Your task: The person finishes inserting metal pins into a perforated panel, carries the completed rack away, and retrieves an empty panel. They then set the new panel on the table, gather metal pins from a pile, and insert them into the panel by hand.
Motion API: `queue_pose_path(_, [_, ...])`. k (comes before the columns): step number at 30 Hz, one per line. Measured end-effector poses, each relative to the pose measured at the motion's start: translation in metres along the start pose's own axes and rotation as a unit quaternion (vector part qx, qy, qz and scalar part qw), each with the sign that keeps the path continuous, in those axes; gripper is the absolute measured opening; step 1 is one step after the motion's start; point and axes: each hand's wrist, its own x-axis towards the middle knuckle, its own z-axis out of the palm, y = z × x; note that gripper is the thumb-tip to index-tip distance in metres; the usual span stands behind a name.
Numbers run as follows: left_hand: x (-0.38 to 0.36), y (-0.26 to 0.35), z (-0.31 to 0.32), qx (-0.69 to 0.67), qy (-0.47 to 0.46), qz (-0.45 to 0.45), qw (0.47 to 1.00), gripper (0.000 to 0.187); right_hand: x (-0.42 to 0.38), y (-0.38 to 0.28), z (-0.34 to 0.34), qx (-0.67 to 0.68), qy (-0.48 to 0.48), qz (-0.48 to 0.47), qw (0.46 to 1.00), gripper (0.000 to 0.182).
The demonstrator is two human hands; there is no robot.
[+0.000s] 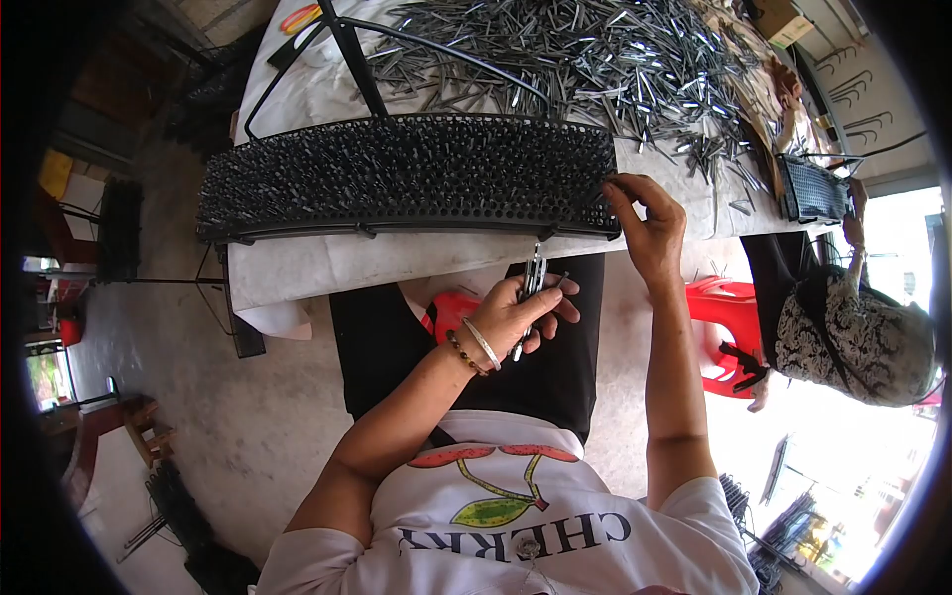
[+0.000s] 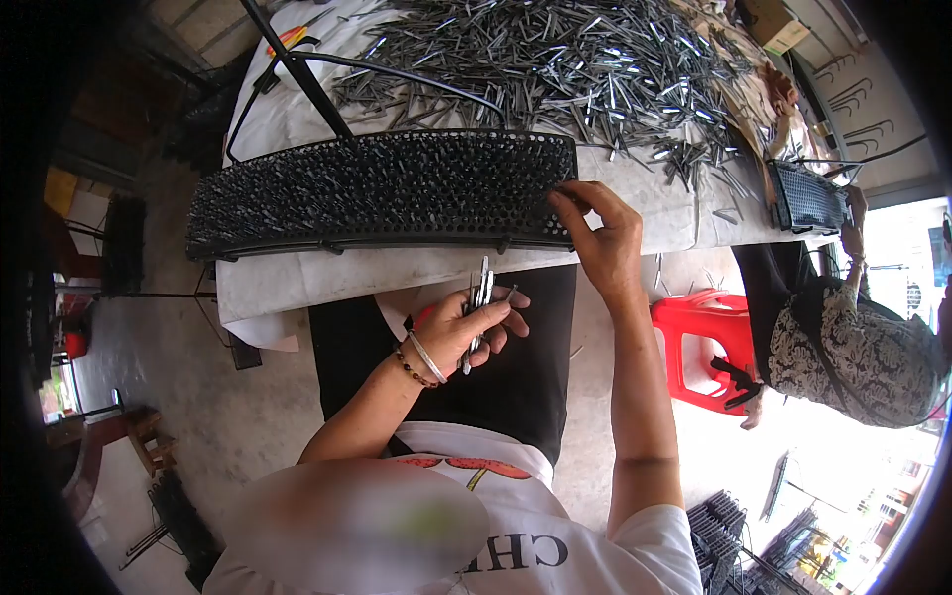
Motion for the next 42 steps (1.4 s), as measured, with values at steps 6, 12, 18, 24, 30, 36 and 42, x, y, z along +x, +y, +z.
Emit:
queue_pose_path(6, [-0.0008,0.0003,0.0002,-0.006,0.003,0.0,1.0,0.025,0.0016,0.0034,0.0008,0.006,-0.02,-0.016,1.0,0.015])
queue_pose_path(12, [-0.0006,-0.0003,-0.0012,-0.007,0.002,0.006,1.0,0.025,0.0018,0.0013,0.0,-0.022,-0.034,-0.059,0.997,0.015])
queue_pose_path(18, [-0.0011,-0.0005,-0.0014,-0.012,0.003,0.008,1.0,0.025,-0.0006,-0.0003,0.0004,-0.027,-0.033,-0.052,0.998,0.015])
queue_pose_path(24, [-0.0003,-0.0019,-0.0027,-0.019,-0.001,0.006,1.0,0.025,-0.0018,0.0044,0.002,-0.011,-0.025,-0.028,0.999,0.016])
queue_pose_path(30, [-0.0012,-0.0018,-0.0025,-0.018,0.004,0.008,1.0,0.026,-0.0038,0.0023,0.0052,-0.015,-0.022,-0.016,1.0,0.014])
queue_pose_path(36, [-0.0007,-0.0024,-0.0031,-0.024,0.003,0.006,1.0,0.025,-0.002,0.001,0.0053,-0.01,-0.011,-0.035,0.999,0.013])
queue_pose_path(42, [-0.0007,-0.0028,-0.0041,-0.025,0.004,0.012,1.0,0.025,-0.0037,0.0011,0.0067,0.02,0.009,-0.027,0.999,0.012])
